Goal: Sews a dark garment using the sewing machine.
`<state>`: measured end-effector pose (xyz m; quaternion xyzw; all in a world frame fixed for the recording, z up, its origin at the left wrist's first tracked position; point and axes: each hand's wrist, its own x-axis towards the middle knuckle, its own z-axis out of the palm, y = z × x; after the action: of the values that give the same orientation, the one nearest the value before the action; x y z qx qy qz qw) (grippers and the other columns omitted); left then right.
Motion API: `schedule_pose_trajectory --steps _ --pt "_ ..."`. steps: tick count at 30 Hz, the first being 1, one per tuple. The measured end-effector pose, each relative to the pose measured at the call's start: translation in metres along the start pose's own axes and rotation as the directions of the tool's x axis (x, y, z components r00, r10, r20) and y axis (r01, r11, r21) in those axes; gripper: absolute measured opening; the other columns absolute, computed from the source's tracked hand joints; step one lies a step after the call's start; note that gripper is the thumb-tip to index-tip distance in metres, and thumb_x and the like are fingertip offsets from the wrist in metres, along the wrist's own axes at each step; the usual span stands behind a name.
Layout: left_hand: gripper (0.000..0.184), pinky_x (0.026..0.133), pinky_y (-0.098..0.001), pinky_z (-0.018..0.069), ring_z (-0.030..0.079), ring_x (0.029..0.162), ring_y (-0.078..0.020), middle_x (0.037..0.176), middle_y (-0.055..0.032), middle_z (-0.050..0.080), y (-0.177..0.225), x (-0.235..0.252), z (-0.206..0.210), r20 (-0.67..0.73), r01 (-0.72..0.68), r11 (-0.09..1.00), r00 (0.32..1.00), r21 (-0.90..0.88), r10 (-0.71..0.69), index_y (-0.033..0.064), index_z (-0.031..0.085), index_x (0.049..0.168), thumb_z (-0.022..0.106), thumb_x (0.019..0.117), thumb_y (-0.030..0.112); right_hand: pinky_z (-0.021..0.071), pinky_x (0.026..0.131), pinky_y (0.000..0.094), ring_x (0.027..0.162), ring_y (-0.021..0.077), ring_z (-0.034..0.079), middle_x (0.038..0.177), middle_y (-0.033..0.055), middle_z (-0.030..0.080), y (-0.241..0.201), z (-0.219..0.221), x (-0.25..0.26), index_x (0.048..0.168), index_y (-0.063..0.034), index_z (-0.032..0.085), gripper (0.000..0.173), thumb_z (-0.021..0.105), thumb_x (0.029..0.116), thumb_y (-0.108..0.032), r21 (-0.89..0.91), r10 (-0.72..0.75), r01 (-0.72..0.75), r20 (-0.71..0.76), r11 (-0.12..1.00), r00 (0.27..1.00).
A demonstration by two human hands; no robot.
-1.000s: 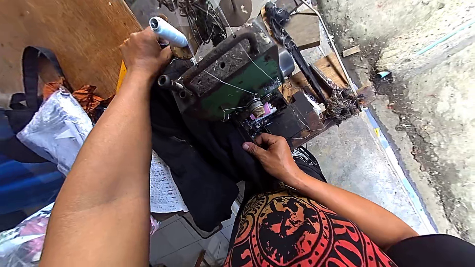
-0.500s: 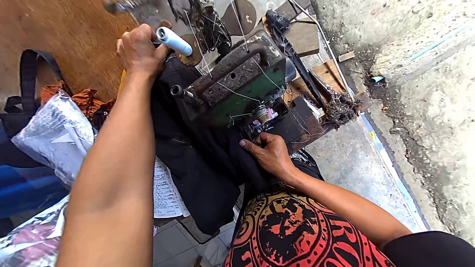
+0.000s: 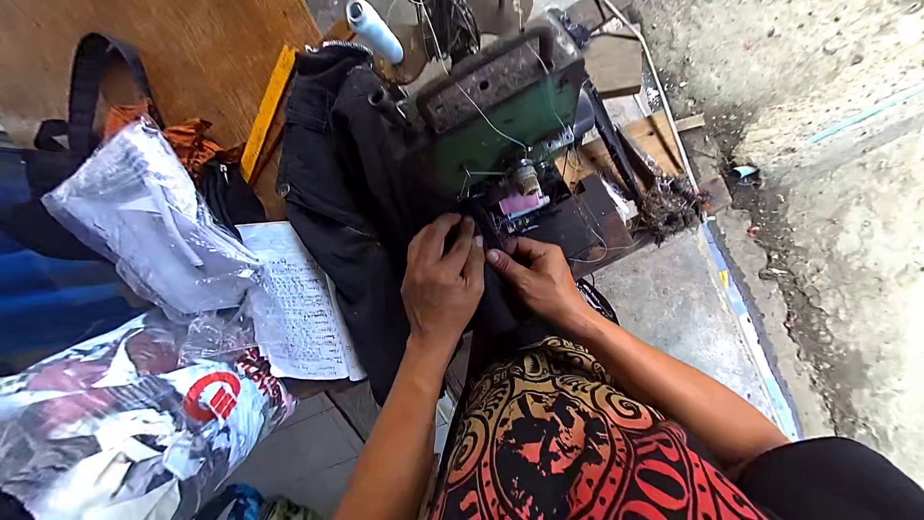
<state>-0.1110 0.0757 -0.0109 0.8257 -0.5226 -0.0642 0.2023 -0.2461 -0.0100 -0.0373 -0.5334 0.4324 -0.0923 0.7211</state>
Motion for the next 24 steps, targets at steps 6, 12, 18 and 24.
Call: schedule_pose_trajectory --steps 6,12,18,24 --pt "0.034 0.111 -0.0454 0.0441 0.054 0.135 -0.0317 0.139 -0.0125 0.063 0.0 0.014 -0.005 0.049 0.027 0.997 0.998 0.078 -0.031 0.0133 0.077 0.122 0.058 0.1024 0.033 0.0462 0.052 0.027 0.054 0.0074 0.056 0.063 -0.0009 0.06 -0.001 -0.001 0.004 0.083 -0.0091 0.067 0.025 0.07 0.0985 -0.029 -0.043 -0.009 0.009 -0.007 0.999 1.0" --pt "0.049 0.115 -0.0471 0.0403 0.046 0.144 -0.0293 0.152 -0.0124 0.053 -0.002 0.023 -0.017 0.171 0.054 0.992 0.982 0.115 -0.074 0.015 0.074 0.128 0.06 0.0975 0.051 0.0504 0.058 0.0271 0.06 0.0067 0.06 0.068 -0.0013 0.063 0.008 0.005 -0.006 0.088 -0.0096 0.068 0.02 0.069 0.0988 -0.027 0.016 0.001 -0.001 0.035 1.0 0.999" --pt "0.058 0.114 -0.0484 0.0414 0.043 0.146 -0.0289 0.158 -0.0111 0.047 -0.001 0.033 -0.025 0.254 0.049 0.977 0.962 0.207 -0.102 0.0168 0.069 0.136 0.054 0.0979 0.058 0.0473 0.056 0.0285 0.057 0.0066 0.057 0.064 -0.0026 0.06 0.005 0.009 -0.005 0.084 -0.0109 0.068 0.025 0.069 0.0993 -0.031 -0.028 0.01 -0.011 -0.021 1.0 1.0" --pt "0.068 0.111 -0.0536 0.0424 0.043 0.146 -0.0329 0.158 -0.0142 0.045 0.008 0.041 -0.027 0.304 0.054 0.95 0.94 0.308 -0.152 0.0138 0.066 0.138 0.05 0.0961 0.065 0.0457 0.053 0.025 0.054 0.0044 0.055 0.062 -0.0035 0.06 0.0 0.009 -0.007 0.081 -0.0107 0.067 0.026 0.069 0.0991 -0.029 -0.059 -0.024 0.016 -0.135 0.998 0.991"
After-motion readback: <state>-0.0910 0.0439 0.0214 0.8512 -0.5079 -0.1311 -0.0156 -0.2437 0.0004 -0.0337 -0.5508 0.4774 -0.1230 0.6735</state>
